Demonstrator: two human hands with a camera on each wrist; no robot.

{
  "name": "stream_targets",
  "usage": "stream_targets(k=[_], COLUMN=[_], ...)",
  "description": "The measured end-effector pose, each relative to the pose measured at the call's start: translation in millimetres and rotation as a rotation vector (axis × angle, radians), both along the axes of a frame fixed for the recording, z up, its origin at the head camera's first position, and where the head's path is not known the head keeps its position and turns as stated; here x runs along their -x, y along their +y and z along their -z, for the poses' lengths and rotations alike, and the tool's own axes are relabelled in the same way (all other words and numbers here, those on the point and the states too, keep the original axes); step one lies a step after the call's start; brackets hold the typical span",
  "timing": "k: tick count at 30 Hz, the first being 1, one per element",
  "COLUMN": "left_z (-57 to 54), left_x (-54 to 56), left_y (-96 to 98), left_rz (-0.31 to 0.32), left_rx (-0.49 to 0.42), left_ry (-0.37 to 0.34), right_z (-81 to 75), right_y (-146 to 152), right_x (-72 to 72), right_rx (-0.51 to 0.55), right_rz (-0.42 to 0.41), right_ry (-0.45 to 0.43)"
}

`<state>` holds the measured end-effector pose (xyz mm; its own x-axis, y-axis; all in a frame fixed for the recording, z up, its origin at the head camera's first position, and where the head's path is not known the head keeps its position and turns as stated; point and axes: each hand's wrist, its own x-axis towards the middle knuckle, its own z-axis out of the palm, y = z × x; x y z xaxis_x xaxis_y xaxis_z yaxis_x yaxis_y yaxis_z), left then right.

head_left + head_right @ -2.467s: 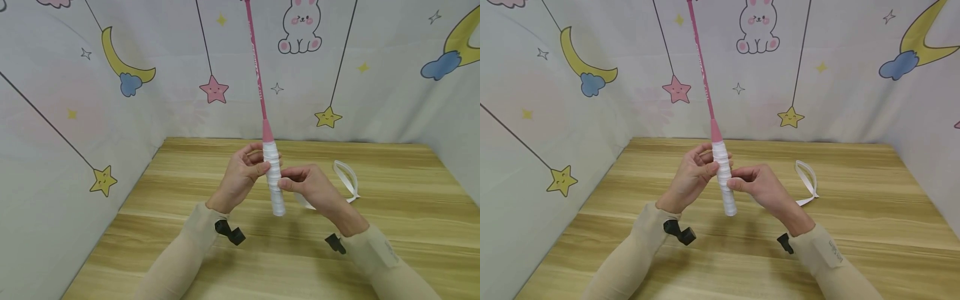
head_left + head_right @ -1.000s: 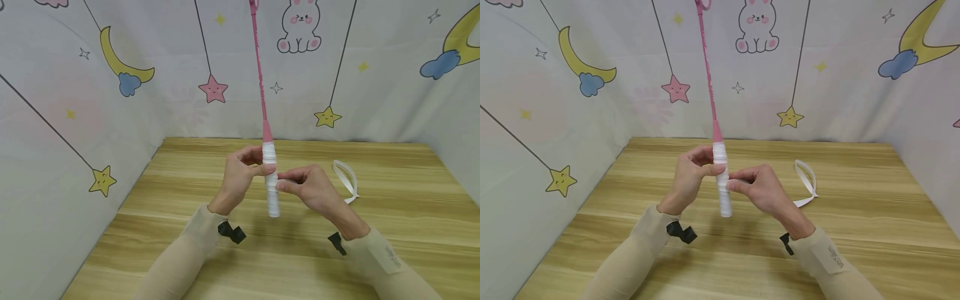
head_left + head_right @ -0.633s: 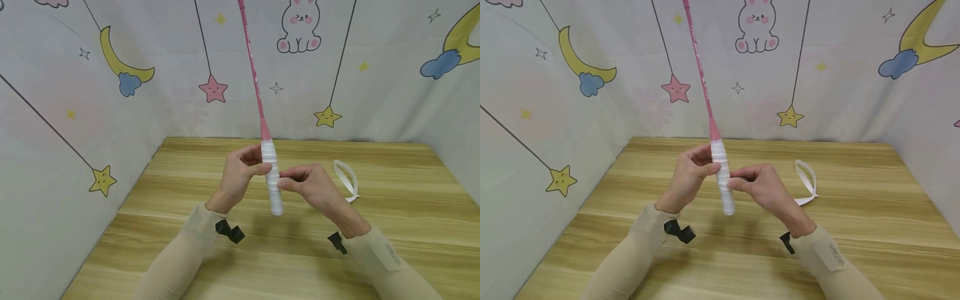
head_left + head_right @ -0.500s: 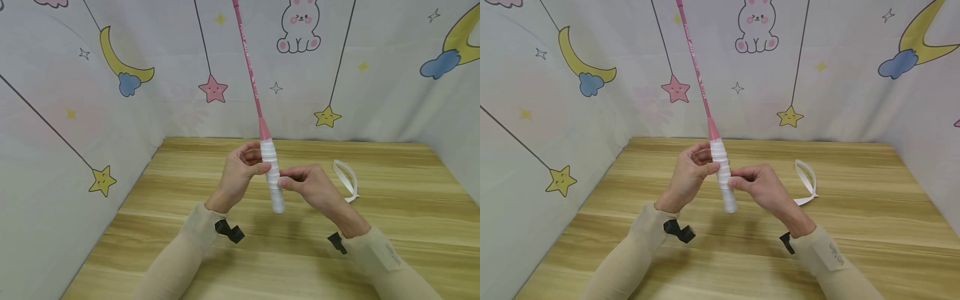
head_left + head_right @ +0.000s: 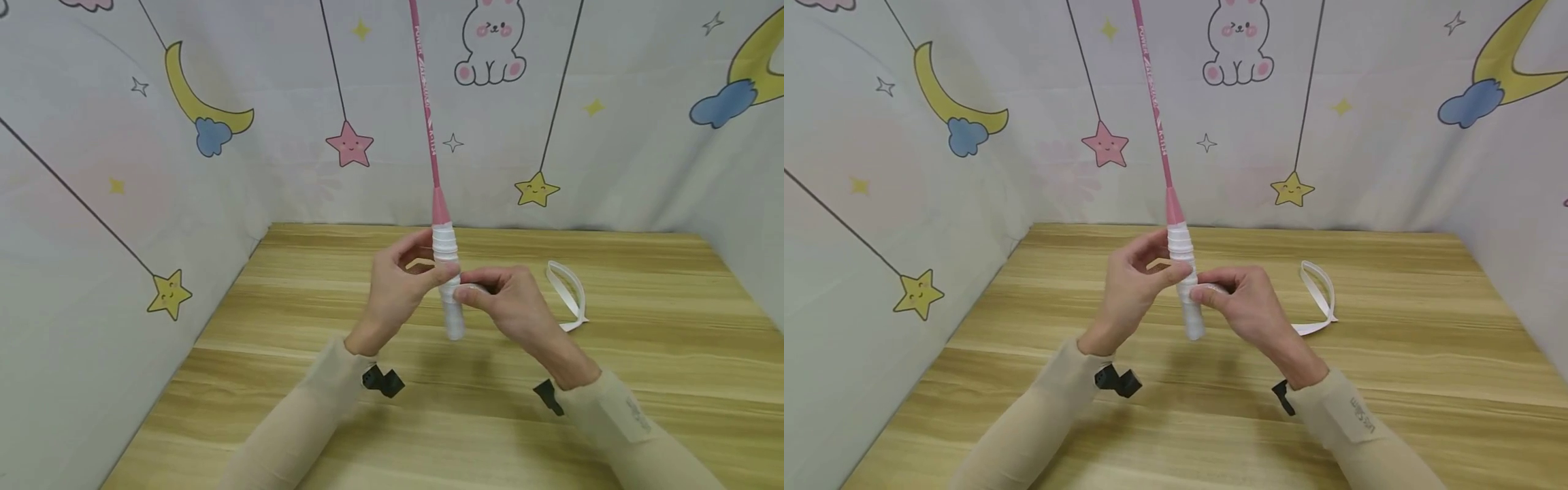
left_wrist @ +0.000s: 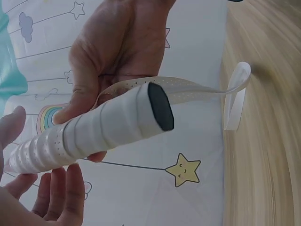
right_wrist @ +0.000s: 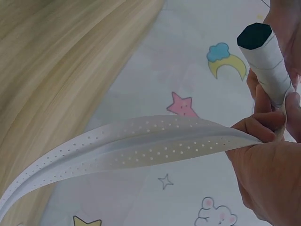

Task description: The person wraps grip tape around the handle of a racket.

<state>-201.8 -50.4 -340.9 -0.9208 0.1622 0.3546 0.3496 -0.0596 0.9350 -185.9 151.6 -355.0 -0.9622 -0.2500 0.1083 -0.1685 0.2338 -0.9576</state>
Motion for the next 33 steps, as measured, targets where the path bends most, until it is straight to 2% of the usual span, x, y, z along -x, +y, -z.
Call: stream_targets(k=[3,7,17,26,33], left_z=[2.7,4.1,0.3,-5.3,-5.9], left_x=[-0.6,-0.1,1.4,0.5,3.1], left_y=[4.3,6.4,1.6,-2.0,-4.4], left_rz=[-0.055,-0.093,-0.092,-0.065,0.042], left_rx=[0.042,0.061,0.032,0.000,-0.123], left_ry=[0.030,0.028,-0.055,-0.125,-0.183], right_z=[1.5,2.5,0.7,-1.7,-4.1], right_y=[-3,-5,-5,-4,-2], right_x=[0.2,0.5,-4.0,-4.9,-5.0], right_rx=[0.001,-0.007,-0.049,-0.047,-0.006], right_rz=[0.007,0.009,0.009,0.025,0.018], right_ry=[0.019,0.037,0.050,0.060,0.034])
